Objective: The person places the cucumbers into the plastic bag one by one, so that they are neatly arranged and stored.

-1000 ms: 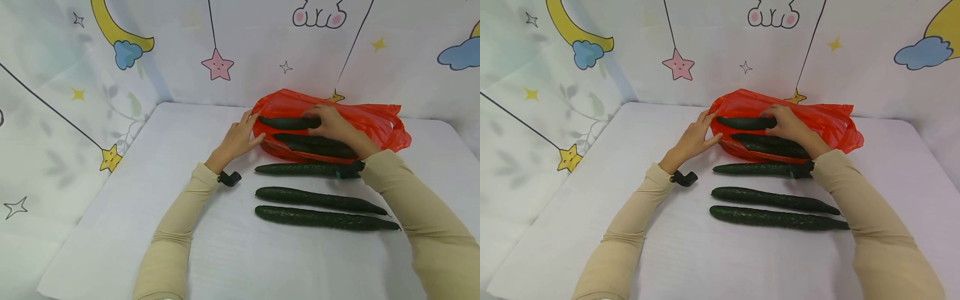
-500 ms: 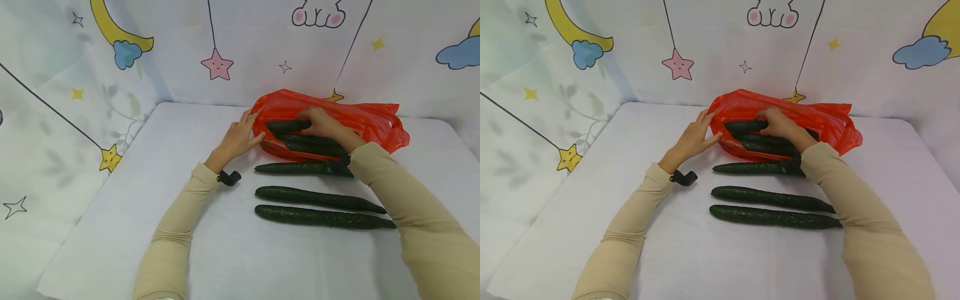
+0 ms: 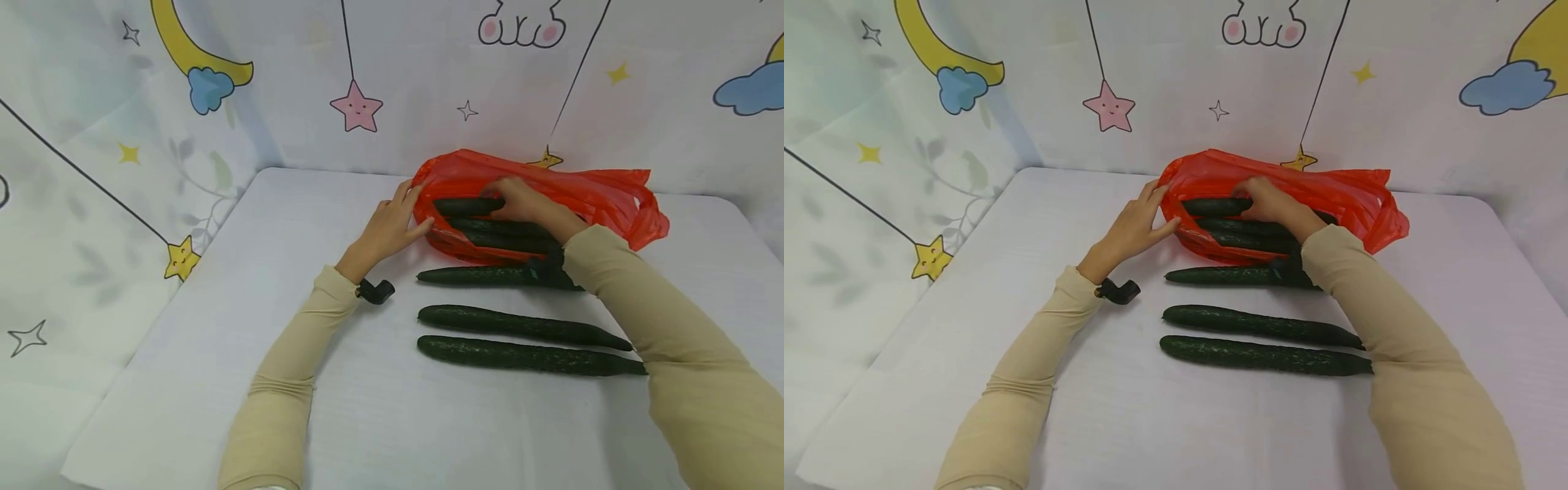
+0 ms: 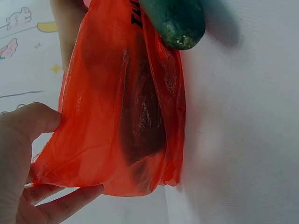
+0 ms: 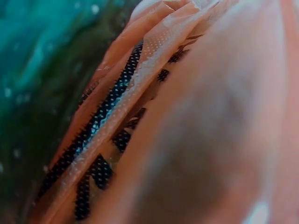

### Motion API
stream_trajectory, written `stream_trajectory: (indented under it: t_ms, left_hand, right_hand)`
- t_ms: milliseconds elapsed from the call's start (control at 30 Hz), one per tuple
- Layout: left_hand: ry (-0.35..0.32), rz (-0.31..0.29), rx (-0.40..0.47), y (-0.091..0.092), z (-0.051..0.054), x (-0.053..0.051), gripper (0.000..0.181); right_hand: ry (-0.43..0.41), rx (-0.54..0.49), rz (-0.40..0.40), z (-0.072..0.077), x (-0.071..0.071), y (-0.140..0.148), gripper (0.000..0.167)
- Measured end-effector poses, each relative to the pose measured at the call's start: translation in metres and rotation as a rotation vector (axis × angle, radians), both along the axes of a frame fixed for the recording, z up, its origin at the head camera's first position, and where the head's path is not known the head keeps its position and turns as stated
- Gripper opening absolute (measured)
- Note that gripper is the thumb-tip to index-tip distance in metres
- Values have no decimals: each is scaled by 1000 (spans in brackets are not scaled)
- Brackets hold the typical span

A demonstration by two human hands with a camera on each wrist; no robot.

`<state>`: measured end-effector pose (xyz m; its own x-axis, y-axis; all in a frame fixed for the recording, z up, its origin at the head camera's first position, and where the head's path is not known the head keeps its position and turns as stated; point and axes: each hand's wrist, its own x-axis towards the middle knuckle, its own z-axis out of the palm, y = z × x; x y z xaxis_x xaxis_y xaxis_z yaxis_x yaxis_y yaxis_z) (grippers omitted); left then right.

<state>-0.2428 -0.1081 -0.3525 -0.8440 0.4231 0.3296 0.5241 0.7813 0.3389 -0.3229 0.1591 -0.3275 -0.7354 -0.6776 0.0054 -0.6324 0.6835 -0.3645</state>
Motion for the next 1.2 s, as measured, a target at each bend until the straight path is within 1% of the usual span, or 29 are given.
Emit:
stream_trajectory:
  t_ms: [267,433,733,933,1200]
  left_hand:
    - [-5,0,5,0,-1,1,64]
    - [-10,3,-4,1,-2,2,64]
    - [-4,4,-8,2,-2,1,64]
    - [-6,7,-18,1,-1,1,64]
    - [-11,8,-12,-1,-1,1,63]
  right_hand:
    - [-29,18,0,0,3,-1,40]
    - [-49,19,-15,2,7,1,41]
    - [-55,-15,-46,0,8,5,38]
    - [-59,-48,-85,1,9,9,36]
    - [-60,-85,-104,0,11,13,35]
